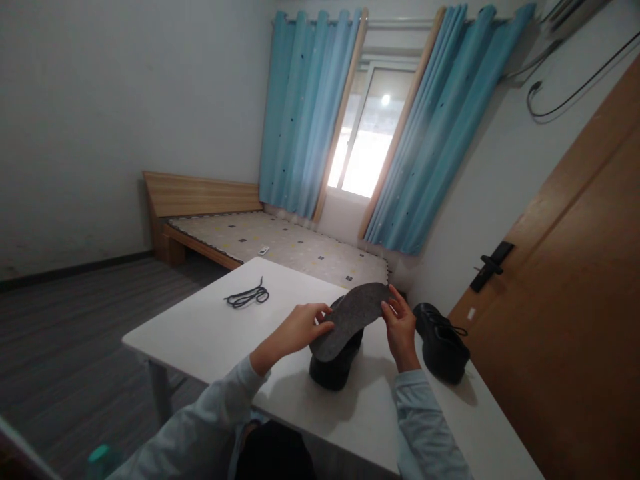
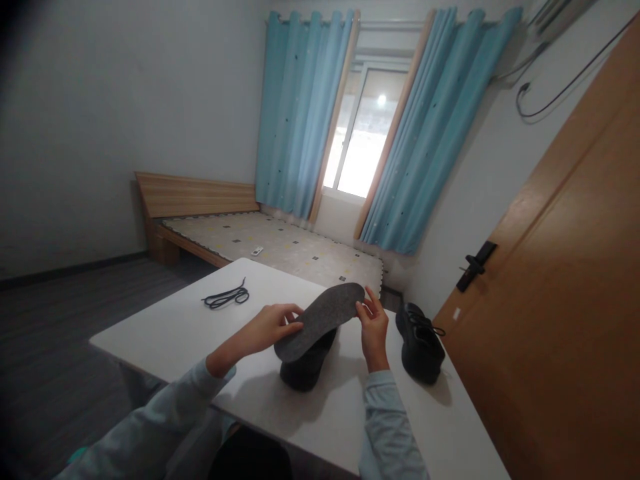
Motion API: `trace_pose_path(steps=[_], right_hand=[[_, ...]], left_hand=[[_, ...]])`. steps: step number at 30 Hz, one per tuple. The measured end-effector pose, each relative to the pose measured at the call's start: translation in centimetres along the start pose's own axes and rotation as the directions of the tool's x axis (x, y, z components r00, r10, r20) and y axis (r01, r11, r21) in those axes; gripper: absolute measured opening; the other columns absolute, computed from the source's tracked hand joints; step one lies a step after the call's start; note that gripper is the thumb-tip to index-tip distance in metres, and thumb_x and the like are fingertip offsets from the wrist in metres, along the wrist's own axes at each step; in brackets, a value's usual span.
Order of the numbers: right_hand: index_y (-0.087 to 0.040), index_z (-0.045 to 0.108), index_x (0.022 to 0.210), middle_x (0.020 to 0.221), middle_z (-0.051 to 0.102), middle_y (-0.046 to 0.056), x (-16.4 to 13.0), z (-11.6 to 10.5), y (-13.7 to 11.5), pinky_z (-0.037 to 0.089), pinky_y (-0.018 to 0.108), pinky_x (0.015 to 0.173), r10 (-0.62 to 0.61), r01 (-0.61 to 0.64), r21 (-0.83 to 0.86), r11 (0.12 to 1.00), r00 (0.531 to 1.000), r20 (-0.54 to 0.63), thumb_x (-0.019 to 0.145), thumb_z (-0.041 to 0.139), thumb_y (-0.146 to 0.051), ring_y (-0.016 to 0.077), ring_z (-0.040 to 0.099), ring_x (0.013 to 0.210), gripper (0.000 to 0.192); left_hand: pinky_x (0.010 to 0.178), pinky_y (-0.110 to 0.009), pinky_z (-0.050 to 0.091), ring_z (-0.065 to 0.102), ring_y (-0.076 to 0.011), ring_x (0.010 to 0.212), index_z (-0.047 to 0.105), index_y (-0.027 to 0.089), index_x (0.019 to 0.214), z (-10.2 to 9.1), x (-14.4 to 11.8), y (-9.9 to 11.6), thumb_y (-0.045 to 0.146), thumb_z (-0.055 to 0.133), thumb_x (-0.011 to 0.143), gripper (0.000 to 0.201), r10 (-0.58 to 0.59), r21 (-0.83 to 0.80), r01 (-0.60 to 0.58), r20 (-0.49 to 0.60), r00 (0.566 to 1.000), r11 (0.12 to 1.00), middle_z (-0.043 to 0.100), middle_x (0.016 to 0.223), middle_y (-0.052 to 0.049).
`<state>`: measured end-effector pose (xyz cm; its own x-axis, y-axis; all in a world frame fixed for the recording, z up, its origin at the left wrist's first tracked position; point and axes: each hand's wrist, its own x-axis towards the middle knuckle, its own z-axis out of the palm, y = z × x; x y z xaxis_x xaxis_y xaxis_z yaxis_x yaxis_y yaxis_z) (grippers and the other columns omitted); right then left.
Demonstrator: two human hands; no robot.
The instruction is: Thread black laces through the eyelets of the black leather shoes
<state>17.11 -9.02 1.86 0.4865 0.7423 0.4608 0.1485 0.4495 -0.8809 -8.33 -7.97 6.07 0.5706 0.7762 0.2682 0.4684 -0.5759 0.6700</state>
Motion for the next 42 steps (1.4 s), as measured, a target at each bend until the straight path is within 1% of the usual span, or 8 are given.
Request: trace_pose_path(steps=[7,10,18,21,30,33,36,42], right_hand=[[-0.02,0.049,0.124,0.094,0.067,0.008,-0.5,0.3,-0.4,0.048,0.027,0.054,-0.02,0.028,-0.053,0.998,0.989,0.144,0.072,0.066,-0.034,0.0143,0.06,0.065,0.056],[-0.022,0.047,0.123,0.094,0.068,0.007,-0.6,0.4,-0.2,0.048,0.027,0.055,-0.014,0.03,-0.069,0.997,0.977,0.211,0.071,0.067,-0.034,0.0153,0.061,0.067,0.057],[-0.019,0.067,0.091,0.094,0.068,0.009,-1.0,-0.2,-0.7,0.049,0.03,0.062,0.007,0.083,-0.255,0.963,0.943,0.333,0.07,0.067,-0.039,0.0191,0.06,0.077,0.03],[-0.019,0.068,0.09,0.094,0.067,0.008,-1.1,-0.4,-1.1,0.049,0.029,0.062,-0.005,0.116,-0.276,0.954,0.928,0.372,0.07,0.067,-0.039,0.0181,0.058,0.076,0.029],[-0.021,0.068,0.09,0.095,0.064,0.006,-1.4,-0.2,-0.9,0.05,0.028,0.062,-0.053,0.228,-0.336,0.914,0.888,0.457,0.069,0.066,-0.035,0.0176,0.056,0.078,0.026],[-0.022,0.068,0.091,0.096,0.063,0.006,-1.5,-0.2,-0.9,0.049,0.028,0.062,-0.085,0.284,-0.358,0.889,0.872,0.481,0.071,0.065,-0.032,0.0173,0.056,0.077,0.023],[-0.023,0.068,0.09,0.096,0.063,0.006,-1.6,-0.1,-0.9,0.048,0.029,0.062,-0.133,0.367,-0.395,0.842,0.851,0.507,0.073,0.062,-0.029,0.0182,0.056,0.08,0.019],[-0.024,0.066,0.091,0.094,0.062,0.006,-1.8,0.3,-1.1,0.047,0.033,0.071,-0.184,0.497,-0.481,0.722,0.809,0.559,0.078,0.057,-0.028,0.0215,0.055,0.09,0.016]], left_hand=[[0.066,-0.026,0.047,0.063,-0.0176,0.075,0.063,0.018,0.092,-2.0,0.7,-2.9,0.034,0.051,0.079,0.025,-0.065,-0.028,0.062,-0.095,0.993,0.998,0.068,0.087,-0.004],[0.066,-0.026,0.046,0.063,-0.0183,0.075,0.062,0.017,0.091,-3.4,1.0,-4.8,0.034,0.051,0.078,0.024,-0.152,0.02,0.157,-0.163,0.975,0.987,0.068,0.086,-0.005],[0.066,-0.022,0.044,0.063,-0.018,0.08,0.061,0.016,0.096,-6.6,1.0,-10.2,0.033,0.052,0.078,0.027,-0.399,0.174,0.465,-0.313,0.862,0.868,0.069,0.091,-0.005],[0.064,-0.021,0.044,0.064,-0.0179,0.077,0.061,0.016,0.096,-7.2,0.7,-12.1,0.034,0.051,0.078,0.027,-0.486,0.169,0.546,-0.296,0.822,0.82,0.069,0.09,-0.006],[0.069,-0.024,0.044,0.063,-0.0231,0.092,0.06,0.015,0.098,-7.2,0.2,-17.1,0.037,0.05,0.078,0.031,-0.566,0.277,0.658,-0.346,0.748,0.7,0.067,0.1,-0.011],[0.07,-0.029,0.044,0.061,-0.0283,0.096,0.059,0.015,0.101,-7.0,-0.2,-16.9,0.038,0.048,0.079,0.034,-0.57,0.327,0.673,-0.361,0.738,0.664,0.065,0.104,-0.016],[0.07,-0.035,0.044,0.059,-0.0337,0.096,0.057,0.013,0.103,-6.9,-0.8,-15.4,0.04,0.044,0.082,0.037,-0.554,0.405,0.668,-0.373,0.744,0.625,0.061,0.105,-0.02],[0.074,-0.039,0.044,0.053,-0.0349,0.1,0.053,0.01,0.108,-6.4,-1.2,-10.8,0.035,0.047,0.083,0.036,-0.344,0.621,0.552,-0.432,0.834,0.557,0.055,0.107,-0.021]])
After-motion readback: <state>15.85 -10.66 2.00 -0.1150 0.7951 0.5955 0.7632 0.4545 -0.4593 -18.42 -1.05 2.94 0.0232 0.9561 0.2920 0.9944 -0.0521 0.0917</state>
